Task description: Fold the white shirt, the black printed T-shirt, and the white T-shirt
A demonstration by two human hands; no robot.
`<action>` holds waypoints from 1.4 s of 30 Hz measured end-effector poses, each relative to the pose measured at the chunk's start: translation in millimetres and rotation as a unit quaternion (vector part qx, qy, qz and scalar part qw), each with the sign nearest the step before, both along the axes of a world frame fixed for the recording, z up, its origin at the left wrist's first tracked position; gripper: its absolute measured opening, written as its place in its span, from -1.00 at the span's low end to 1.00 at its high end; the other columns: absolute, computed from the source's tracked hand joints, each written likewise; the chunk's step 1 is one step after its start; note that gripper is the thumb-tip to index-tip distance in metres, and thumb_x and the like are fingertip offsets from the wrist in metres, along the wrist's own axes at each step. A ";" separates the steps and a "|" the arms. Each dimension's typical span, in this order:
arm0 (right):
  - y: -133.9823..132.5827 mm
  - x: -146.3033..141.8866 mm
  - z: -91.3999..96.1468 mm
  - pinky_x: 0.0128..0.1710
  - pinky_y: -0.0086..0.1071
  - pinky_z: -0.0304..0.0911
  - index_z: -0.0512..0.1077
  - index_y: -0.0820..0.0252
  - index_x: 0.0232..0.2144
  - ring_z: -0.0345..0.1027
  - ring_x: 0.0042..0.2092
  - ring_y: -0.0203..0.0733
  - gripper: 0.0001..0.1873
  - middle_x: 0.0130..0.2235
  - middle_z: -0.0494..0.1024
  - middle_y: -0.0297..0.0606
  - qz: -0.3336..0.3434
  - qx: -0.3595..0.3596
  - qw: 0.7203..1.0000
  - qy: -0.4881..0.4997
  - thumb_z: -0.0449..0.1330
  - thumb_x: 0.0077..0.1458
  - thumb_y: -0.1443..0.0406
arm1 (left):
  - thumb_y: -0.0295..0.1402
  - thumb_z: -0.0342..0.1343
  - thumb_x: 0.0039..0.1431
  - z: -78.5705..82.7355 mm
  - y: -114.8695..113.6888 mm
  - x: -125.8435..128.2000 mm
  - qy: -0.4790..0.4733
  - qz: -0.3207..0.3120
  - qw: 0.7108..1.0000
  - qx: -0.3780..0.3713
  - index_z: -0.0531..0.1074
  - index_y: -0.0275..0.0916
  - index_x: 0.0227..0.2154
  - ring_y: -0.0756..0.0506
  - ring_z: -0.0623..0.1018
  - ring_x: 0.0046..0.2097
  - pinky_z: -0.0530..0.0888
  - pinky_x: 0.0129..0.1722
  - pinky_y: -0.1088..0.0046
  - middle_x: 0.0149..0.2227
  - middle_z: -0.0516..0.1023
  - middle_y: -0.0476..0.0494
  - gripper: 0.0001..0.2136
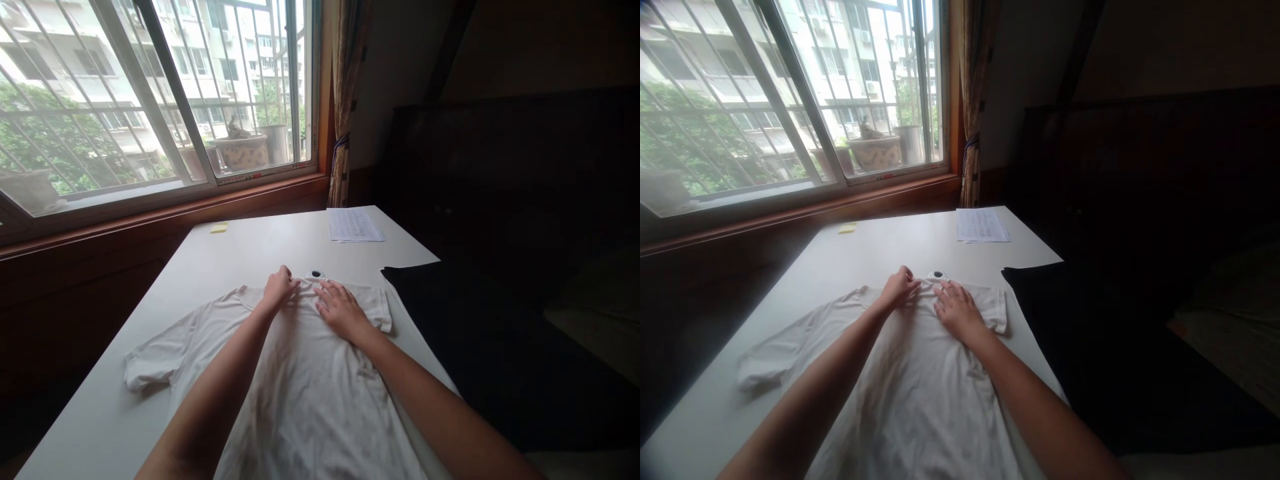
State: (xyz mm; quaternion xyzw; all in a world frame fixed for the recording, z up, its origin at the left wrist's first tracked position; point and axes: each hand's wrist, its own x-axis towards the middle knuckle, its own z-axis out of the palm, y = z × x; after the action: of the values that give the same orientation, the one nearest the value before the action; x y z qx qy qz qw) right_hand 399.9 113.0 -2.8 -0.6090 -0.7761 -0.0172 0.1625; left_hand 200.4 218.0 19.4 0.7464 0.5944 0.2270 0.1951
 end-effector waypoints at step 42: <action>30.1 -19.6 22.9 0.39 -0.11 0.00 0.39 0.31 0.24 0.20 0.32 0.00 -0.52 0.31 0.37 -0.04 0.082 0.032 0.996 0.035 0.01 0.37 0.26 | -0.05 0.12 0.28 -10.4 9.9 -175.6 0.127 -0.045 0.987 0.093 0.56 -0.15 -0.25 -0.18 0.54 -0.17 0.41 -0.01 0.25 -0.23 0.61 -0.13 -0.72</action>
State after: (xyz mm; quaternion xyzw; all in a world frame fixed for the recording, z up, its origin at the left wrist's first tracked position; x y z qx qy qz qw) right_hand 380.3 143.1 20.1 -0.5382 -0.8162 -0.0070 0.2100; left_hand 24.8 227.9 8.9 0.8102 0.5562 0.1756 0.0585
